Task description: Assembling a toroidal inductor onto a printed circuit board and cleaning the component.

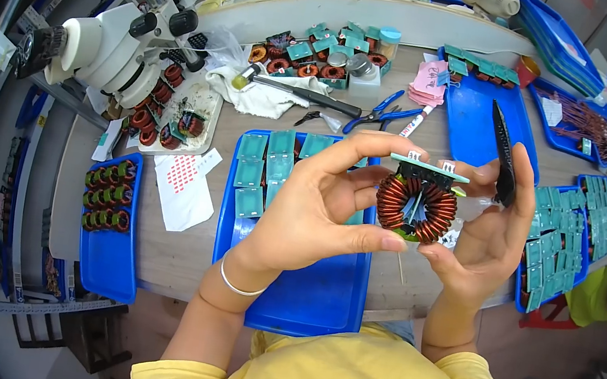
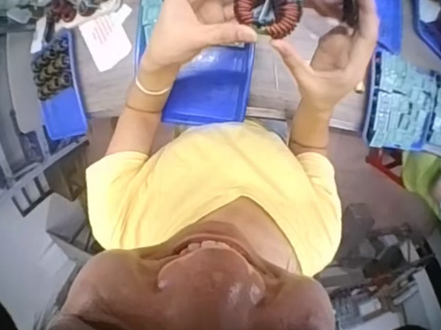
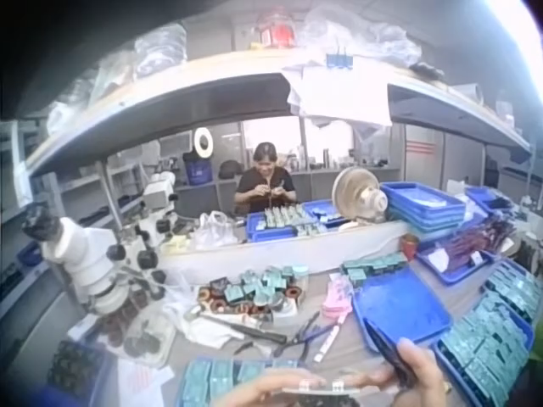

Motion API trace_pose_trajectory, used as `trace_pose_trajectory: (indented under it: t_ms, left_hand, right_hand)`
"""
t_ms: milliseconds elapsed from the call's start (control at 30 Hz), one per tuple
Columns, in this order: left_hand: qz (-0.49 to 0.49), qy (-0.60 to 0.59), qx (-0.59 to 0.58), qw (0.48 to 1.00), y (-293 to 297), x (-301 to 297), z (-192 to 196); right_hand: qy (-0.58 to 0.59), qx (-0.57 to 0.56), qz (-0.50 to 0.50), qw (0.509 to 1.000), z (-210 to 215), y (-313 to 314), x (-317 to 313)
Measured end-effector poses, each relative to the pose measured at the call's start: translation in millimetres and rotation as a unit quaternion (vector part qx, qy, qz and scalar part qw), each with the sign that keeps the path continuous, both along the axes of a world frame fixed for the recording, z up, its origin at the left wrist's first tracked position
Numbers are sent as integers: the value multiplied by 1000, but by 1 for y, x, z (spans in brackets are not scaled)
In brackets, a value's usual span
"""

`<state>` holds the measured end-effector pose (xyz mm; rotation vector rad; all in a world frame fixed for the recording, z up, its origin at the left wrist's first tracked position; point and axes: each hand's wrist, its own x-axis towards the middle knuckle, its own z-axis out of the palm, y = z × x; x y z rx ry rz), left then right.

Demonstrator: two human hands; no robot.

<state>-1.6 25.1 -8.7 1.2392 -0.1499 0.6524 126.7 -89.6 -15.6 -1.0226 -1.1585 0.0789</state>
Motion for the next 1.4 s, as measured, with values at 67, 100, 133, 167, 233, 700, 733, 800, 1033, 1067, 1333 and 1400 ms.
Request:
trace_pose_trajectory:
  t_ms: [67,100,133,167,233,700,733,800,1033,1067,1333,1400]
  left_hand:
    - [-5,-5,7,1000,0,1,0]
    - [-5,-6,14,1000,1,2,-1]
    - [-6,-8,21,1000,1,2,-1]
    - [-6,-7,21,1000,1,2,-1]
    - [-28,20,-48,998,-3,1,0]
    - [-29,82,-2,996,-1,2,-2]
    - [-11,92,56,994,1,1,-2]
    - [0,101,42,994,-1,1,-1]
    - [2,125,1,992,-1,1,2]
    - [0,124,2,992,0,1,1]
    - [-1,151,-19,988,-4,3,3]
    - [1,145,-11,989,-5,2,3]
  right_hand:
    - [-33,10,-2,999,1,-1,1]
    - [-31,10,-1,999,-1,0,1]
    - [-26,12,1,1000,-4,0,1]
    - [-21,15,3,1000,-6,0,2]
    - [-40,10,-13,999,-6,-2,5]
    - [-67,30,-50,996,-9,-11,8]
    - [-71,29,-53,996,-11,-12,7]
    - [-75,29,-58,995,-13,-14,6]
    - [-104,25,-69,992,-9,-15,7]
    - [-96,21,-68,993,-8,-14,6]
    - [-123,19,-51,991,-5,-10,14]
    - [-125,17,-51,991,-4,-11,14]
